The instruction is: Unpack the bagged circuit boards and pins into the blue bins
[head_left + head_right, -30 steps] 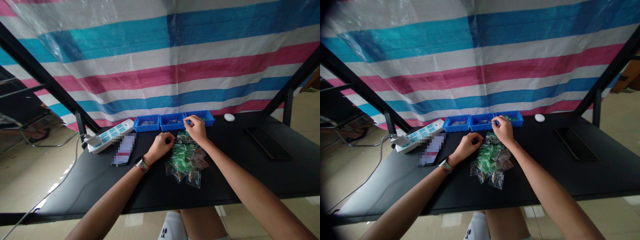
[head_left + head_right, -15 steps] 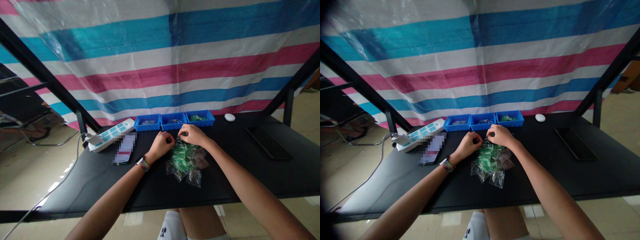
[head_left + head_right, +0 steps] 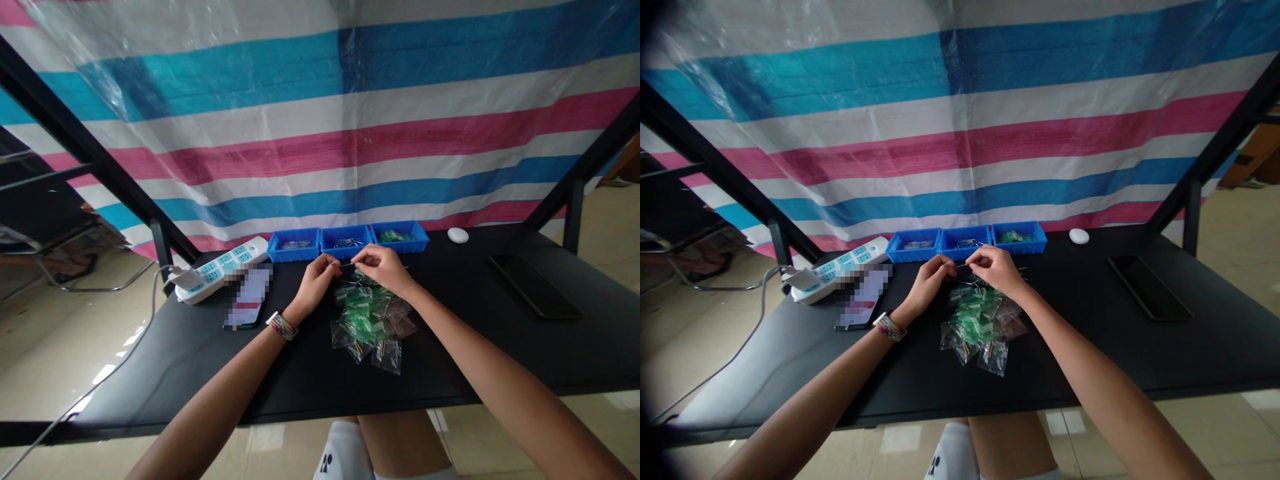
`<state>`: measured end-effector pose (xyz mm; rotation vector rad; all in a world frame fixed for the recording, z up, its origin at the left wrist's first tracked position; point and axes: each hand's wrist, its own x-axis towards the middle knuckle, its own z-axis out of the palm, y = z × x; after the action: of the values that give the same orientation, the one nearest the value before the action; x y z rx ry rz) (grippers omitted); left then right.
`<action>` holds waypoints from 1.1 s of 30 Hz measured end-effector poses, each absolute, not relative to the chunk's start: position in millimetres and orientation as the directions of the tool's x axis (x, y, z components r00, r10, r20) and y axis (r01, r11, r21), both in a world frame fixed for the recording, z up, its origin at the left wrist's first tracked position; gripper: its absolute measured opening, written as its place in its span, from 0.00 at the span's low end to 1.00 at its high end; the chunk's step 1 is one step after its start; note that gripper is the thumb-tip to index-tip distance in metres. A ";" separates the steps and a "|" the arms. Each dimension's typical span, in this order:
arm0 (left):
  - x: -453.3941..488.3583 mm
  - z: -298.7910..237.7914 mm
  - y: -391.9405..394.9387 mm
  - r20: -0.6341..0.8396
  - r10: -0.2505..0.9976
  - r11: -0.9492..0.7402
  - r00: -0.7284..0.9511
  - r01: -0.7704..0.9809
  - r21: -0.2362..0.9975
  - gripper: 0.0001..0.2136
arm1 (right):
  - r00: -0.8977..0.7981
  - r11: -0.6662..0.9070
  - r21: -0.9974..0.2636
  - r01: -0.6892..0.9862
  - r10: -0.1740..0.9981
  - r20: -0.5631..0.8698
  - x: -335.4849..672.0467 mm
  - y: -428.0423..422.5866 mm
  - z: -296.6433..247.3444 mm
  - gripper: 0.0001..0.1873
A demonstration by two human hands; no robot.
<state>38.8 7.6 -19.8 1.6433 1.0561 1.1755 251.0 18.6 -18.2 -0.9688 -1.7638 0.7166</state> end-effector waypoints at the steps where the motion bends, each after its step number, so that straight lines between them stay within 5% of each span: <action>1: 38.1 -19.4 8.2 0.240 0.947 -0.275 0.215 0.149 0.950 0.14 | -0.206 0.537 -0.791 0.293 0.843 0.496 248.9 15.9 -17.3 0.04; 7: 35.9 -16.3 8.2 0.153 0.956 -0.191 0.250 0.135 0.972 0.22 | -0.188 0.612 -0.725 0.317 0.790 0.584 241.0 4.3 -11.5 0.05; 16: 36.1 -13.3 5.4 0.166 0.953 -0.186 0.254 0.057 0.981 0.17 | -0.168 0.616 -0.704 0.355 0.782 0.600 238.1 2.5 -8.7 0.06; 24: 35.8 -12.9 6.7 0.201 0.963 -0.210 0.177 0.032 0.977 0.13 | -0.149 0.336 -0.932 0.137 0.937 0.316 235.9 2.0 -13.2 0.13; 33: 36.1 -14.2 5.4 0.211 0.964 -0.216 0.159 0.011 0.976 0.13 | -0.121 0.216 -0.976 -0.040 0.968 0.219 237.8 6.0 -12.7 0.15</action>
<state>36.1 5.4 -14.2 1.4572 1.0008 1.2306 237.8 6.0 -12.7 -0.9645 -1.3754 1.1451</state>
